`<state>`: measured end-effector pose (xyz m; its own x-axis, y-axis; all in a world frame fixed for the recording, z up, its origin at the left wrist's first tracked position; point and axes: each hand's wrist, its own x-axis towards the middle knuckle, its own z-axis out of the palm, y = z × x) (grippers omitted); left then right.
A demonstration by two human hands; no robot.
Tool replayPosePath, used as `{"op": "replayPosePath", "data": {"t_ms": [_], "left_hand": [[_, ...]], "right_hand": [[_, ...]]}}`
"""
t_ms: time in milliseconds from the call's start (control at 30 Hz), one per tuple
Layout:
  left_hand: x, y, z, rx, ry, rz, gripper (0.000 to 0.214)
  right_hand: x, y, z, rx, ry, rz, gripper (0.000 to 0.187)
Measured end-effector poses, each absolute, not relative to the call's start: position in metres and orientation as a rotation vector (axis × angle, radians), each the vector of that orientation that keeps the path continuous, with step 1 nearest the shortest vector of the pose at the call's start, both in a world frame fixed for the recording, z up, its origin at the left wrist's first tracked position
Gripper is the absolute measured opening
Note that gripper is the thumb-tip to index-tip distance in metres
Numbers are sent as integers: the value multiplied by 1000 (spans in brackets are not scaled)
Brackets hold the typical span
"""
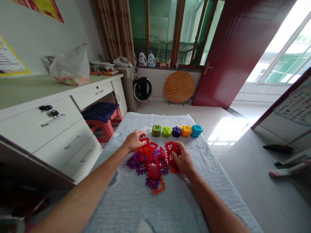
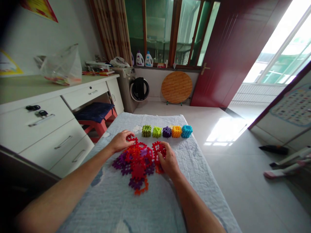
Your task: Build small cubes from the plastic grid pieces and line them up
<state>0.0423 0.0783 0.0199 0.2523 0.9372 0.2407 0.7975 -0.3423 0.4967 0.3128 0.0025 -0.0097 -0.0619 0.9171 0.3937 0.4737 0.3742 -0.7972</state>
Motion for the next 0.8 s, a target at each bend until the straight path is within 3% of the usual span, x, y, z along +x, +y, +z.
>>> {"op": "replayPosePath", "data": {"t_ms": [133,267,333,400,600,667,800], "left_hand": [[37,66,27,2250,1528,761,22],[41,58,31,2171,1497,745,22],[45,52,34,2187,1483,740,16],[50,44,38,2255,1477,758,13],[50,5,45,2485,1487,680,14],[47,-7,49,2492,1405,545,10],[45,-13,59,2393,1269,488,7]], "right_hand": [[311,0,-7,-1196,-1681,582,47],[310,-5,3,-1090,-1892,559,19],[308,-9,9,-1027,-2003,524,18],[306,-15,13,-1009,-2099,454,30],[287,-30,16,-1036,-2357,317,95],[280,-33,16,-1039,-2412,315,93],[273,-34,18,-1042,-2417,333,62]]}}
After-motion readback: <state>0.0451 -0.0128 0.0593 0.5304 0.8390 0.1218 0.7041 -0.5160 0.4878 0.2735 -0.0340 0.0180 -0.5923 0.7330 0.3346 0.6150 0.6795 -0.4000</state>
